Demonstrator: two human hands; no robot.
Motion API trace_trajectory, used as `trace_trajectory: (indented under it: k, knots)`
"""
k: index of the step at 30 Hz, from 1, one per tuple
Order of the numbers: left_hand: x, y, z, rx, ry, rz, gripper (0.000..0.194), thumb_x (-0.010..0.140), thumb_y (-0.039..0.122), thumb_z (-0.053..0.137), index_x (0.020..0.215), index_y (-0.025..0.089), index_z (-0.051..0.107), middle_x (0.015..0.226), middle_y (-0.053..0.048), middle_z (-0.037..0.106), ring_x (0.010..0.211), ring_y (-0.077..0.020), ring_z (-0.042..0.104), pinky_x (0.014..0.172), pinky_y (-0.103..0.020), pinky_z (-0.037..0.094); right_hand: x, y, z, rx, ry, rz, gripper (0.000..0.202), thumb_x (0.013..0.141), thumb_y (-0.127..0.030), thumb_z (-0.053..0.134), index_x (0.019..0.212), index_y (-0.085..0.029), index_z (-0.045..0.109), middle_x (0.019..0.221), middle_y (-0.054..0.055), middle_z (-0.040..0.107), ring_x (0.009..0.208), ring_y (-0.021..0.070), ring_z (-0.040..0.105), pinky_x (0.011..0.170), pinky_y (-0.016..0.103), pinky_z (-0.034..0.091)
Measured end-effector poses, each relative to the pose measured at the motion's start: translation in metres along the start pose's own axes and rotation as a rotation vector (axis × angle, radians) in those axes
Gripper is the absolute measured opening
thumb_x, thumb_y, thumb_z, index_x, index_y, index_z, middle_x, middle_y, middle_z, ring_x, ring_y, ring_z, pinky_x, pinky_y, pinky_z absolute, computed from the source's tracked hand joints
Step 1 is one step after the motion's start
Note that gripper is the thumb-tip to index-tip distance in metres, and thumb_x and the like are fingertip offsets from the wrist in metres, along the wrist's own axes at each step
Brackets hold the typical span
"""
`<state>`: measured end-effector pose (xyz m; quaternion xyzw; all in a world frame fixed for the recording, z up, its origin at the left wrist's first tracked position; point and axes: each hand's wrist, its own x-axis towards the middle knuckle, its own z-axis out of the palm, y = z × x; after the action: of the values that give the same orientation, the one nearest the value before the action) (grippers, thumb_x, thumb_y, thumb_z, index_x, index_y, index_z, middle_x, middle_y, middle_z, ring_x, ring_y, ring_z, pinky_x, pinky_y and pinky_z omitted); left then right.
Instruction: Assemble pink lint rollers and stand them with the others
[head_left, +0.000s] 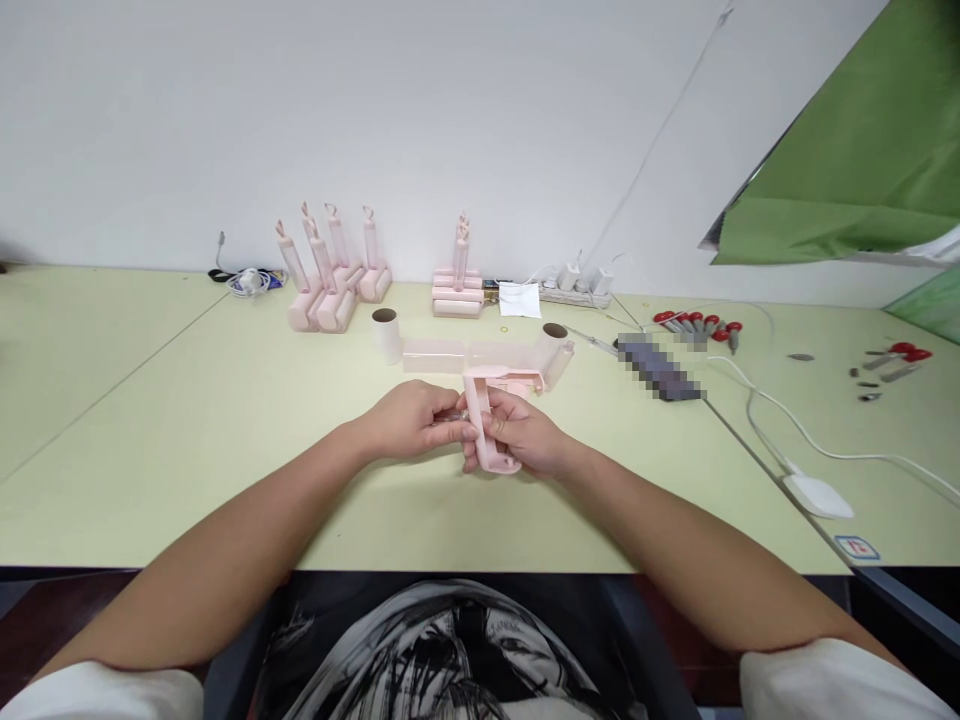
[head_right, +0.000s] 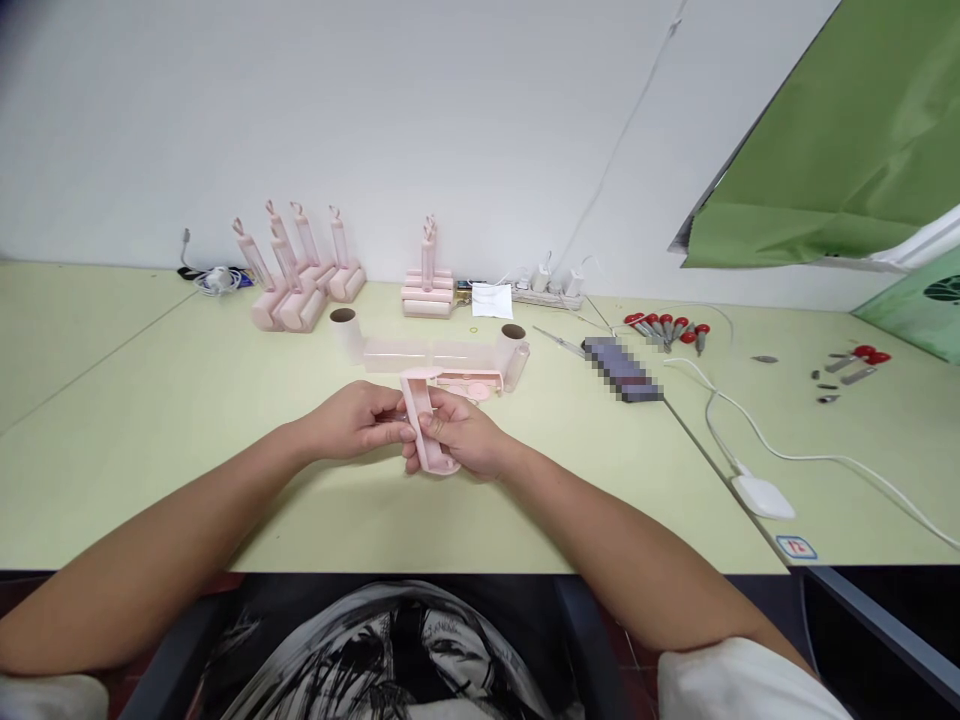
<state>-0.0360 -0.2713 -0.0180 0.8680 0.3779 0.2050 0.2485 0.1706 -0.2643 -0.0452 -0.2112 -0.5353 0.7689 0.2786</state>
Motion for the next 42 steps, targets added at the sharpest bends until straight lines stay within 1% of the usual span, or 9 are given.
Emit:
trace_trajectory:
  k: [11,15,18,20,25,28,31,34,42]
  knots:
    - [-0.001,0.002,0.002,0.04,0.088,-0.058,0.047,0.087,0.061,0.054,0.07,0.017,0.055,0.058,0.003,0.051,0.052,-0.01,0.041,0.052,-0.024,0.027,0.004,0.005,0.001,-0.037,0.104,-0.099,0.046,0.078,-0.054,0.077,0.103,-0.018,0.061,0.071,-0.002,0.068,0.058,0.0138,0.069,0.064,0.033,0.061]
    - [0.002,0.001,0.004,-0.01,0.146,-0.178,0.053,0.085,0.065,0.054,0.061,0.018,0.047,0.053,0.004,0.045,0.05,-0.0095,0.039,0.051,-0.025,0.026,0.003,0.0,0.001,-0.129,0.2,-0.191,0.042,0.078,-0.055,0.076,0.092,-0.019,0.059,0.067,-0.002,0.067,0.058,0.0133,0.066,0.064,0.032,0.058]
    - [0.005,-0.006,0.0,-0.041,0.254,-0.299,0.054,0.083,0.065,0.057,0.058,0.018,0.045,0.052,0.004,0.044,0.051,-0.0101,0.039,0.051,-0.025,0.026,-0.001,-0.007,0.001,-0.231,0.324,-0.262,0.041,0.081,-0.056,0.072,0.093,-0.02,0.056,0.072,0.0,0.068,0.06,0.0135,0.065,0.064,0.031,0.055]
    - [0.006,-0.013,-0.006,-0.071,0.403,-0.358,0.051,0.08,0.062,0.061,0.059,0.018,0.046,0.054,0.004,0.045,0.053,-0.0102,0.04,0.052,-0.025,0.028,-0.003,-0.011,0.001,-0.306,0.384,-0.279,0.039,0.082,-0.055,0.07,0.096,-0.021,0.055,0.078,0.001,0.069,0.064,0.0143,0.065,0.065,0.031,0.052]
    - [0.004,-0.029,-0.025,-0.199,0.82,-0.415,0.048,0.082,0.052,0.062,0.056,0.019,0.039,0.054,0.005,0.038,0.053,-0.0091,0.035,0.051,-0.025,0.028,0.005,-0.026,0.004,-0.777,0.507,-0.326,0.023,0.088,-0.042,0.065,0.087,-0.019,0.064,0.081,0.002,0.066,0.073,0.0159,0.059,0.067,0.03,0.045]
    - [0.003,-0.035,-0.032,-0.296,0.946,-0.413,0.047,0.084,0.053,0.059,0.057,0.02,0.039,0.052,0.004,0.04,0.051,-0.0098,0.036,0.05,-0.026,0.03,0.026,-0.039,0.011,-1.228,0.518,-0.33,0.013,0.088,-0.029,0.063,0.091,-0.019,0.071,0.092,0.005,0.064,0.087,0.019,0.059,0.077,0.031,0.044]
    - [0.003,-0.041,-0.034,-0.353,1.014,-0.425,0.045,0.084,0.055,0.058,0.06,0.02,0.044,0.052,0.004,0.043,0.05,-0.0105,0.039,0.049,-0.026,0.031,0.053,-0.049,0.019,-1.598,0.43,-0.233,0.02,0.091,-0.027,0.057,0.1,-0.018,0.073,0.093,0.009,0.063,0.094,0.0237,0.058,0.078,0.032,0.042]
    - [0.002,-0.044,-0.036,-0.304,0.967,-0.455,0.039,0.082,0.053,0.06,0.064,0.02,0.049,0.055,0.004,0.046,0.053,-0.0109,0.041,0.051,-0.026,0.032,0.078,-0.05,0.024,-1.824,0.28,-0.09,0.025,0.093,-0.024,0.051,0.102,-0.016,0.073,0.096,0.013,0.067,0.093,0.026,0.061,0.074,0.032,0.042]
    - [-0.003,-0.038,-0.037,-0.002,0.47,-0.464,0.031,0.08,0.042,0.061,0.066,0.02,0.044,0.064,0.002,0.053,0.059,-0.0136,0.047,0.056,-0.027,0.032,0.101,-0.034,0.02,-2.019,0.165,0.157,0.024,0.091,-0.017,0.05,0.107,-0.015,0.069,0.1,0.016,0.072,0.093,0.0279,0.068,0.073,0.032,0.045]
